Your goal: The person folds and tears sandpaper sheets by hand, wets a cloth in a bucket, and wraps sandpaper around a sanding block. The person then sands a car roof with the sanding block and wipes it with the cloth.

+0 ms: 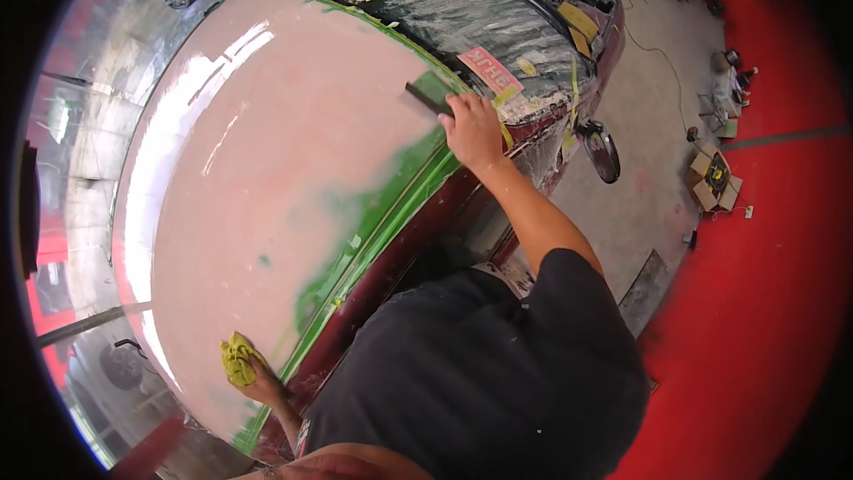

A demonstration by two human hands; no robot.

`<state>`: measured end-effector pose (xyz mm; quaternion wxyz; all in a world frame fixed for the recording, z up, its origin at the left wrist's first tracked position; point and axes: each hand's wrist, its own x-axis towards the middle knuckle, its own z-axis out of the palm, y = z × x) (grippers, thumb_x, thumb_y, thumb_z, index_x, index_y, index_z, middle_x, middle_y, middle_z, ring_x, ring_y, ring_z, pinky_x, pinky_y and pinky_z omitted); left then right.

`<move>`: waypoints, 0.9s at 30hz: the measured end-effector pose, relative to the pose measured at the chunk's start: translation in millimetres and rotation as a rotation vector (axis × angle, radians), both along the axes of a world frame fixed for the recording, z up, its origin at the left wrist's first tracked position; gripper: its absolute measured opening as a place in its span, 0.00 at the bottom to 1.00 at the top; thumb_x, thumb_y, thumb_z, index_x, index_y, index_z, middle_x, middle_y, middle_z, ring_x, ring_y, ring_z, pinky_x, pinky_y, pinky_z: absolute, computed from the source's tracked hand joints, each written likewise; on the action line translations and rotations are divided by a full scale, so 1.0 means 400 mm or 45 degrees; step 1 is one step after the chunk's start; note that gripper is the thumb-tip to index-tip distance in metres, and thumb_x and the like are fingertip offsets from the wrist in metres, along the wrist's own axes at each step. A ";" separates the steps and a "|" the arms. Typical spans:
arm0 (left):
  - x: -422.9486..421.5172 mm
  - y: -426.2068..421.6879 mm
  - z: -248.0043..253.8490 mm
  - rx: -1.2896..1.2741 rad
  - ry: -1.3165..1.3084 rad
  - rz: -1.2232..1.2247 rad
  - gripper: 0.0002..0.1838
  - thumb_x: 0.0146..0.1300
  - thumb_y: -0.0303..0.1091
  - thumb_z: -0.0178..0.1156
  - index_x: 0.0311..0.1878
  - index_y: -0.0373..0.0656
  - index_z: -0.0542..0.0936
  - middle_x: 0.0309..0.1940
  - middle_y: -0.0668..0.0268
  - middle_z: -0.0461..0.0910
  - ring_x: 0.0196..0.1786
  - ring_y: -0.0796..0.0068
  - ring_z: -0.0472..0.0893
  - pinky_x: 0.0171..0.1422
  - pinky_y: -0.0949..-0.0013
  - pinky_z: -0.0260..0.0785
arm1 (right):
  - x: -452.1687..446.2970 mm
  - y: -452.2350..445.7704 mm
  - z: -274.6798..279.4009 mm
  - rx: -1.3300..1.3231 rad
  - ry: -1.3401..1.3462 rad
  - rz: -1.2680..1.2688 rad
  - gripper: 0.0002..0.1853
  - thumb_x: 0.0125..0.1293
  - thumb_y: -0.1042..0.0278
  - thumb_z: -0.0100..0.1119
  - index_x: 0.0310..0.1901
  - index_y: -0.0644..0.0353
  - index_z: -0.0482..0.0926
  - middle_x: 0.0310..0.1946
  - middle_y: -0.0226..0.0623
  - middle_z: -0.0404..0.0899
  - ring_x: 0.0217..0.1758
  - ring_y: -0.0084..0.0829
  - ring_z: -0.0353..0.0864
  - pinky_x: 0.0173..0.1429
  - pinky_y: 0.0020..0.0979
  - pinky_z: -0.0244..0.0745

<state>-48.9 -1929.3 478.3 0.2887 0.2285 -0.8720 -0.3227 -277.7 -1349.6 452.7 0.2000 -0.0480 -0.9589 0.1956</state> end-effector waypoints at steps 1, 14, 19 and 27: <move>-0.005 0.010 0.001 0.030 0.021 -0.003 0.25 0.64 0.28 0.67 0.60 0.29 0.69 0.56 0.51 0.78 0.56 0.62 0.79 0.63 0.62 0.72 | 0.040 -0.033 0.016 0.029 0.070 0.077 0.18 0.60 0.62 0.68 0.50 0.60 0.80 0.45 0.40 0.79 0.49 0.44 0.75 0.54 0.42 0.70; -0.001 0.021 0.010 0.163 0.044 -0.031 0.25 0.65 0.27 0.66 0.61 0.29 0.69 0.57 0.51 0.77 0.57 0.63 0.79 0.64 0.62 0.71 | 0.050 -0.004 -0.011 -0.014 0.012 0.073 0.20 0.63 0.62 0.67 0.54 0.62 0.80 0.48 0.44 0.79 0.53 0.47 0.75 0.59 0.44 0.71; -0.007 0.015 0.015 -0.012 -0.070 0.014 0.25 0.65 0.27 0.65 0.61 0.29 0.68 0.58 0.50 0.77 0.58 0.62 0.79 0.64 0.62 0.71 | 0.026 -0.009 -0.024 -0.050 0.136 0.030 0.20 0.60 0.63 0.68 0.52 0.61 0.80 0.48 0.43 0.78 0.52 0.47 0.74 0.59 0.43 0.70; -0.002 0.020 0.008 0.032 -0.008 0.001 0.24 0.66 0.26 0.64 0.61 0.28 0.69 0.58 0.50 0.77 0.58 0.61 0.79 0.64 0.62 0.71 | -0.020 0.022 -0.052 -0.032 0.167 0.007 0.19 0.62 0.63 0.67 0.52 0.61 0.80 0.48 0.42 0.78 0.53 0.46 0.74 0.60 0.43 0.69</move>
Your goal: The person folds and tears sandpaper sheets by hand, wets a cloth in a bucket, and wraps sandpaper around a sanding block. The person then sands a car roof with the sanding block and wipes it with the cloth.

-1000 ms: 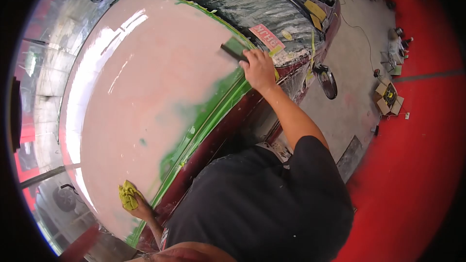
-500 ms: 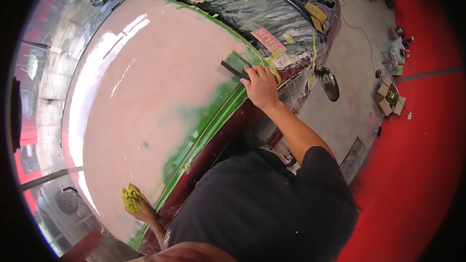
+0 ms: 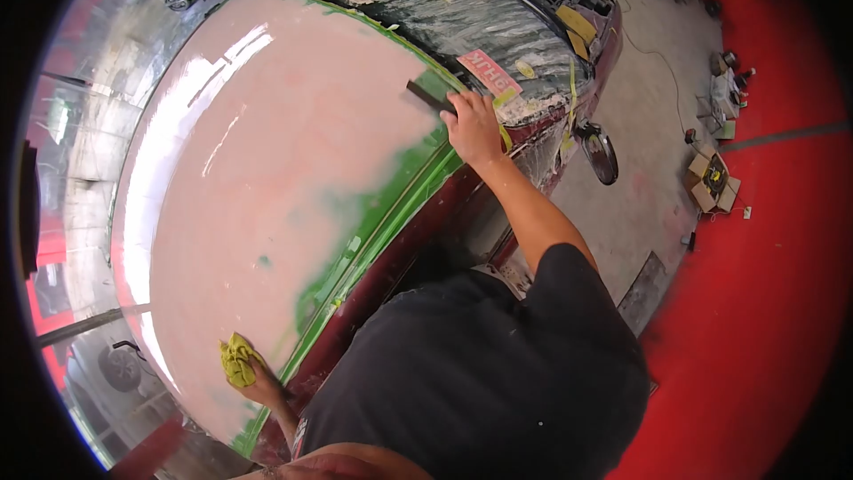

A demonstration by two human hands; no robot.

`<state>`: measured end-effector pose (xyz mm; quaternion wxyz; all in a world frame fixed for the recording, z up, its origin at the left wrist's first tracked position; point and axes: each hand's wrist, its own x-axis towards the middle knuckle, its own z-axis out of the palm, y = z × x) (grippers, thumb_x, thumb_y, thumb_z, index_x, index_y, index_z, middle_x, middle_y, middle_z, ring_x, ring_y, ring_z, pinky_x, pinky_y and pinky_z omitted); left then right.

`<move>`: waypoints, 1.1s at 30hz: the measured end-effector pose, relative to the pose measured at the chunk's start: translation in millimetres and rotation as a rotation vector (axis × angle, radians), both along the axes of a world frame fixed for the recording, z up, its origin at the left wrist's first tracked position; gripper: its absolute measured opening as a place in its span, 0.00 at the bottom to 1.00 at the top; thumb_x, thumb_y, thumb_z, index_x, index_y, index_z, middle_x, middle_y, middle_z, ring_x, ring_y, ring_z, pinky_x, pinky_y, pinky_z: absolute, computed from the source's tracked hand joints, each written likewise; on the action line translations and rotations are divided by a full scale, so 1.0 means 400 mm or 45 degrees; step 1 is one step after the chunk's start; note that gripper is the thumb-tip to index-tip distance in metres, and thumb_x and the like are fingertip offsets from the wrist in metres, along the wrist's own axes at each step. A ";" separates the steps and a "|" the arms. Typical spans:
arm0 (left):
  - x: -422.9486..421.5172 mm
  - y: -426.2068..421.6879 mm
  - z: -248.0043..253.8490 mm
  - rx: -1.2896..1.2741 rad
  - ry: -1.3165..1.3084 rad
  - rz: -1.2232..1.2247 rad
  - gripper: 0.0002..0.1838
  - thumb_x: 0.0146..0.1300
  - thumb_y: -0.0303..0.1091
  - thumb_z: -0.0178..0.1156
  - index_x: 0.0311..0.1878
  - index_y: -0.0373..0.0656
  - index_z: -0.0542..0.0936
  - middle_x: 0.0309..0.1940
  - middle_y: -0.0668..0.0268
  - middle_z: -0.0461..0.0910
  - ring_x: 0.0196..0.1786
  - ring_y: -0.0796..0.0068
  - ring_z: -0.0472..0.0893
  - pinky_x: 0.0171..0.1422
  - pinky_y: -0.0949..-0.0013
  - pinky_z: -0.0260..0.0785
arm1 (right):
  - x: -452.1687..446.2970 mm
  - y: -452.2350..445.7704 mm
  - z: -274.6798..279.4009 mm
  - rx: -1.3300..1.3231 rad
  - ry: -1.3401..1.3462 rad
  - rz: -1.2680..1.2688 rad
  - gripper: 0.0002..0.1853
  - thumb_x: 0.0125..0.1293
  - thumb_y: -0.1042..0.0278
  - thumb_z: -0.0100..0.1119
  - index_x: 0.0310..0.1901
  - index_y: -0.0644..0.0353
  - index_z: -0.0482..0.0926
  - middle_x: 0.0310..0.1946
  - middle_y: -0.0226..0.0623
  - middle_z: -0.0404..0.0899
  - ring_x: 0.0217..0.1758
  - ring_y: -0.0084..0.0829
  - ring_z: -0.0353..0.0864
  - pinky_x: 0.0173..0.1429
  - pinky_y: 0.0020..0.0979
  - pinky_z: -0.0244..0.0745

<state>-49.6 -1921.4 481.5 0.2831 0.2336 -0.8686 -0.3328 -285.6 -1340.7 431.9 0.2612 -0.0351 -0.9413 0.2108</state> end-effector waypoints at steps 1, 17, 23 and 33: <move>-0.013 0.011 0.005 0.108 0.092 -0.057 0.24 0.66 0.26 0.65 0.61 0.28 0.69 0.57 0.50 0.77 0.57 0.61 0.79 0.64 0.62 0.71 | 0.041 -0.014 0.024 0.007 -0.024 0.062 0.18 0.62 0.62 0.67 0.52 0.60 0.80 0.48 0.42 0.78 0.51 0.46 0.74 0.59 0.42 0.69; 0.000 -0.027 -0.015 -0.067 0.013 -0.032 0.26 0.63 0.31 0.69 0.59 0.29 0.71 0.55 0.51 0.79 0.55 0.61 0.80 0.63 0.61 0.72 | 0.070 -0.162 0.100 0.051 -0.016 0.216 0.20 0.58 0.60 0.69 0.55 0.46 0.84 0.44 0.40 0.76 0.46 0.44 0.73 0.54 0.44 0.70; 0.005 -0.008 -0.010 0.007 0.004 0.001 0.26 0.63 0.30 0.69 0.60 0.29 0.70 0.55 0.51 0.79 0.57 0.61 0.80 0.64 0.61 0.71 | 0.204 -0.324 0.132 -0.074 -0.122 0.489 0.22 0.56 0.59 0.71 0.55 0.41 0.84 0.47 0.39 0.73 0.49 0.45 0.72 0.57 0.45 0.69; -0.001 -0.006 -0.009 0.018 0.022 -0.008 0.26 0.63 0.31 0.69 0.60 0.30 0.70 0.56 0.52 0.78 0.56 0.61 0.79 0.64 0.61 0.71 | 0.175 -0.288 0.125 -0.047 -0.052 0.406 0.19 0.57 0.62 0.70 0.53 0.46 0.85 0.44 0.40 0.75 0.46 0.45 0.72 0.55 0.43 0.69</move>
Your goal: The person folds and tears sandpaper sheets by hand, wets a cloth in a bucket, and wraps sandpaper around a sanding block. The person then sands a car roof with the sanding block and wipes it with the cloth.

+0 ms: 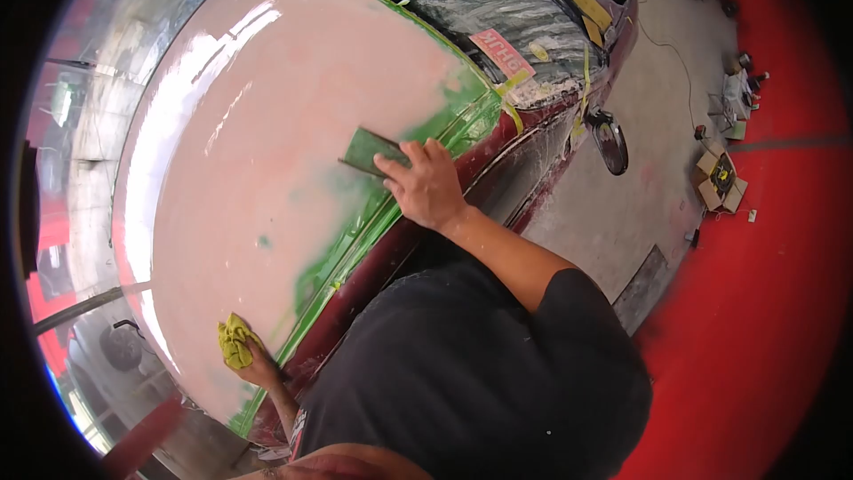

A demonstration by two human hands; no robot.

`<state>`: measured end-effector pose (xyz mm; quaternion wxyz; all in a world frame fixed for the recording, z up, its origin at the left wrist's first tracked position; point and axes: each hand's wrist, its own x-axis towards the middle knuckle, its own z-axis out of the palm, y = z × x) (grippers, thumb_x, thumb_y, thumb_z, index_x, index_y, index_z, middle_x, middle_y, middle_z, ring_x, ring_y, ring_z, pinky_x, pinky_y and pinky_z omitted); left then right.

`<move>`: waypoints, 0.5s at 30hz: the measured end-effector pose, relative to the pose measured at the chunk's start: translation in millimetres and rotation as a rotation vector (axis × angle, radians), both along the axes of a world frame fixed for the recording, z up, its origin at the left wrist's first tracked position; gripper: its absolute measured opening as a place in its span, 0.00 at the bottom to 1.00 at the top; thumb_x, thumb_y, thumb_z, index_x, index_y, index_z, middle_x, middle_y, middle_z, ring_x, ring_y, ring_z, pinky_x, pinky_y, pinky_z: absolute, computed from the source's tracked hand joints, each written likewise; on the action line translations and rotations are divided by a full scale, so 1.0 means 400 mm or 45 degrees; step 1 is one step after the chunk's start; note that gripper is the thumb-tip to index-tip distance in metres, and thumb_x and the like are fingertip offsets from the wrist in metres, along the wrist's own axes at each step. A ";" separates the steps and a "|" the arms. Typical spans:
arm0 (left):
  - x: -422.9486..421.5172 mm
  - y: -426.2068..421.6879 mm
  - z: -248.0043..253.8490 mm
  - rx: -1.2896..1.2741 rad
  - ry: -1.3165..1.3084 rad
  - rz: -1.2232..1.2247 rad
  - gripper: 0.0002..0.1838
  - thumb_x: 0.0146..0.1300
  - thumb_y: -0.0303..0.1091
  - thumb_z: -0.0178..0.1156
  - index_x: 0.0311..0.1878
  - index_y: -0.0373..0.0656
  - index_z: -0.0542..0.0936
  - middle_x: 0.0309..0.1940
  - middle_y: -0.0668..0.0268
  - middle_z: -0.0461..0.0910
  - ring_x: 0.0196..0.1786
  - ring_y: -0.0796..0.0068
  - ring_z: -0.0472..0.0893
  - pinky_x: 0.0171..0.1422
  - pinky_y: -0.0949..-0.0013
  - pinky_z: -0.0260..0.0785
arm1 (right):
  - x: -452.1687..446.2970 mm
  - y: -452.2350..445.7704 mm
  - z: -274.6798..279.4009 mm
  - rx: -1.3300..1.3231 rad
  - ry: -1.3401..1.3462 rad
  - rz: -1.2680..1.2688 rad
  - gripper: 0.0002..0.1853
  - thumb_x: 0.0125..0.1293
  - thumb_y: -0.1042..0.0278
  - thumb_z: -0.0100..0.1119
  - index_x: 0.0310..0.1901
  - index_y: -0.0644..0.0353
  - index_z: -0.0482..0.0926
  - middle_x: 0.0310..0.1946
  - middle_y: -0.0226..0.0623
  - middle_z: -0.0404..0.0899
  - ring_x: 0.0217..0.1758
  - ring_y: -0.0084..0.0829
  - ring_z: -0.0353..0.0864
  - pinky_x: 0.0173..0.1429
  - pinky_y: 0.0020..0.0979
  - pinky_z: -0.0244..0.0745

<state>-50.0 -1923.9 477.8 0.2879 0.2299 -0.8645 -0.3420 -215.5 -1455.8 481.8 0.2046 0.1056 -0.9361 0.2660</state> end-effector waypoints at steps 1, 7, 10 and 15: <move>0.003 -0.011 0.003 -0.015 -0.025 0.012 0.26 0.63 0.31 0.69 0.60 0.30 0.70 0.56 0.52 0.78 0.56 0.61 0.79 0.64 0.60 0.71 | -0.004 0.010 -0.002 -0.007 -0.007 -0.002 0.19 0.57 0.62 0.70 0.53 0.46 0.85 0.44 0.40 0.75 0.46 0.45 0.72 0.55 0.43 0.69; 0.009 -0.026 -0.009 -0.068 -0.027 0.021 0.26 0.64 0.30 0.68 0.60 0.30 0.70 0.55 0.52 0.78 0.56 0.61 0.79 0.64 0.60 0.71 | -0.127 0.185 -0.031 0.108 0.029 -0.360 0.21 0.58 0.62 0.69 0.54 0.48 0.84 0.45 0.40 0.76 0.47 0.46 0.73 0.53 0.44 0.71; 0.000 -0.013 0.000 -0.088 -0.009 -0.006 0.26 0.63 0.29 0.68 0.60 0.30 0.69 0.56 0.52 0.78 0.57 0.62 0.79 0.64 0.61 0.71 | -0.046 0.142 -0.019 0.091 0.026 -0.184 0.22 0.58 0.63 0.69 0.55 0.50 0.82 0.43 0.43 0.78 0.45 0.45 0.74 0.53 0.42 0.72; 0.011 -0.023 -0.008 -0.026 0.007 -0.010 0.26 0.64 0.29 0.68 0.60 0.29 0.69 0.56 0.51 0.78 0.56 0.62 0.79 0.63 0.61 0.72 | -0.184 0.280 -0.098 0.113 0.030 -0.403 0.22 0.61 0.60 0.67 0.58 0.53 0.81 0.44 0.42 0.77 0.47 0.45 0.74 0.55 0.42 0.71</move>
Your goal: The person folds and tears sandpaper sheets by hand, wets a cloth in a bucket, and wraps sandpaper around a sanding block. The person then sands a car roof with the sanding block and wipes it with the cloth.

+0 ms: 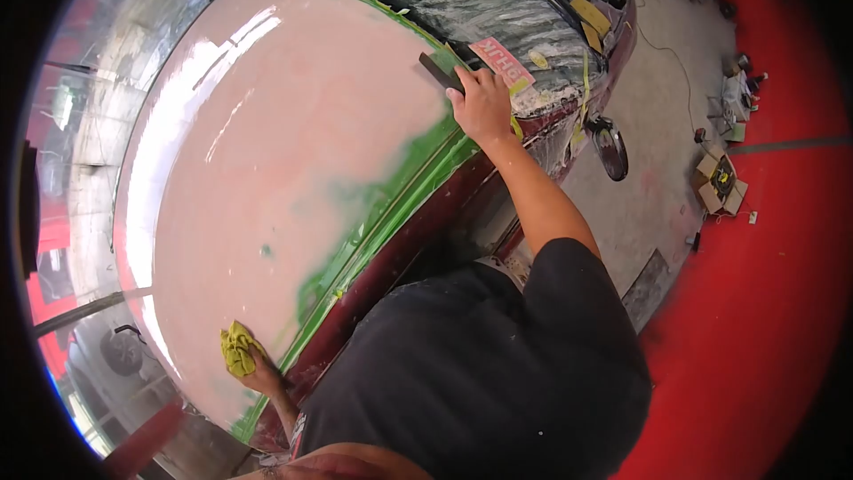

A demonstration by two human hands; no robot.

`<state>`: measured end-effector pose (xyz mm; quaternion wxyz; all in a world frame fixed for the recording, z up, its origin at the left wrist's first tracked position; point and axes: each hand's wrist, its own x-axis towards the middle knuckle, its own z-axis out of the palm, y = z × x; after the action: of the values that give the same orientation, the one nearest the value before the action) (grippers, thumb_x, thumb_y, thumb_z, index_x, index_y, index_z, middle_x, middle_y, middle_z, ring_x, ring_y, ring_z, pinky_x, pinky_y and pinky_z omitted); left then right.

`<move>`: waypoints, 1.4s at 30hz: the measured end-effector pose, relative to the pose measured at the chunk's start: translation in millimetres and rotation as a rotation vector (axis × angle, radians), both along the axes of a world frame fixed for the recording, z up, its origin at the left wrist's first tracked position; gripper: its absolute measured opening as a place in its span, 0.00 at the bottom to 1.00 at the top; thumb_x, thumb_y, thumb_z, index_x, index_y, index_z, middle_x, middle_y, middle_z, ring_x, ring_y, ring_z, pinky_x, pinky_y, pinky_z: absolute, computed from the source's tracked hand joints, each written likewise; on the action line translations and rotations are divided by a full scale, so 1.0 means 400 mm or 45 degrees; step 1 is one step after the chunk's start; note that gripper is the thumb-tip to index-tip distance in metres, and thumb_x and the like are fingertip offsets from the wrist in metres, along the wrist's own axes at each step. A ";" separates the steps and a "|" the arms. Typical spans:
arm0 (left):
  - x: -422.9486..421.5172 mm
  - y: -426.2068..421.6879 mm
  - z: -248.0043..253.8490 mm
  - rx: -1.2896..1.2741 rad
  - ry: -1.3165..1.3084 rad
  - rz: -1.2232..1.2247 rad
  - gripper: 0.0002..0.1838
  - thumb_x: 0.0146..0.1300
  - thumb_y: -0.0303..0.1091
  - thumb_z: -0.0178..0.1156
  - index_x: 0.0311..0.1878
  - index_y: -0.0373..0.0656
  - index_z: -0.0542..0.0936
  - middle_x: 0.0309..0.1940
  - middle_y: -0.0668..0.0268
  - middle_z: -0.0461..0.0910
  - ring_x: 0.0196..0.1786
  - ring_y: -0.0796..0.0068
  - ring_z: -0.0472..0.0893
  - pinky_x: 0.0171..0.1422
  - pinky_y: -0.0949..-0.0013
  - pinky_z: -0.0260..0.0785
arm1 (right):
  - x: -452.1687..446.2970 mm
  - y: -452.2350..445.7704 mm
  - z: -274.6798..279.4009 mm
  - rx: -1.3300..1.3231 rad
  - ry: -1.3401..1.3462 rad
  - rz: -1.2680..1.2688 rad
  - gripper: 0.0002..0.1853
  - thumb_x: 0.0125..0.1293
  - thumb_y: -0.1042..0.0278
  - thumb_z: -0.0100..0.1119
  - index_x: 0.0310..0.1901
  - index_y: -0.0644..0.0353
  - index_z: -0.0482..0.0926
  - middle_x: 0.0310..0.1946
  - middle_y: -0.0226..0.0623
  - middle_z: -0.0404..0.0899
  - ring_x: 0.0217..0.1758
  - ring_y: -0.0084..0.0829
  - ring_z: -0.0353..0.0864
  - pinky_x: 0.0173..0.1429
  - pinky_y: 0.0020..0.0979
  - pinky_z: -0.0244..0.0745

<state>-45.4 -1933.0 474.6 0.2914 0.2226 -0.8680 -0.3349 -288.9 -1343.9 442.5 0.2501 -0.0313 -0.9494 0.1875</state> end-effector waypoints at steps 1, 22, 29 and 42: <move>-0.005 0.000 0.001 -0.043 -0.021 0.017 0.25 0.64 0.29 0.68 0.60 0.29 0.69 0.56 0.51 0.78 0.56 0.62 0.79 0.62 0.62 0.72 | -0.004 0.011 -0.004 0.025 -0.038 0.011 0.23 0.62 0.60 0.66 0.58 0.54 0.81 0.45 0.41 0.77 0.48 0.45 0.74 0.56 0.42 0.71; -0.001 0.003 0.000 0.079 -0.025 0.060 0.29 0.64 0.29 0.67 0.63 0.28 0.66 0.57 0.50 0.77 0.58 0.60 0.78 0.66 0.60 0.69 | 0.030 0.061 0.016 0.080 -0.186 0.130 0.23 0.66 0.58 0.61 0.61 0.56 0.78 0.59 0.44 0.77 0.60 0.51 0.72 0.66 0.47 0.66; 0.022 -0.022 -0.018 0.045 -0.035 0.066 0.30 0.63 0.27 0.66 0.65 0.30 0.65 0.59 0.51 0.74 0.60 0.60 0.75 0.67 0.60 0.67 | -0.374 -0.045 0.005 0.210 -0.171 0.231 0.23 0.66 0.57 0.60 0.60 0.54 0.78 0.58 0.39 0.78 0.57 0.48 0.73 0.60 0.48 0.70; 0.016 0.015 0.021 0.109 -0.213 0.157 0.36 0.55 0.31 0.67 0.66 0.34 0.65 0.61 0.53 0.68 0.64 0.57 0.70 0.72 0.57 0.59 | -1.033 -0.335 0.051 0.167 -0.617 0.291 0.25 0.66 0.51 0.61 0.60 0.55 0.78 0.58 0.47 0.80 0.63 0.48 0.74 0.67 0.45 0.71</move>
<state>-38.8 -1927.1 482.9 0.2283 0.3150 -0.8588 -0.3334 -702.1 -1477.8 462.8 -0.0055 0.0482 -0.9890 0.1396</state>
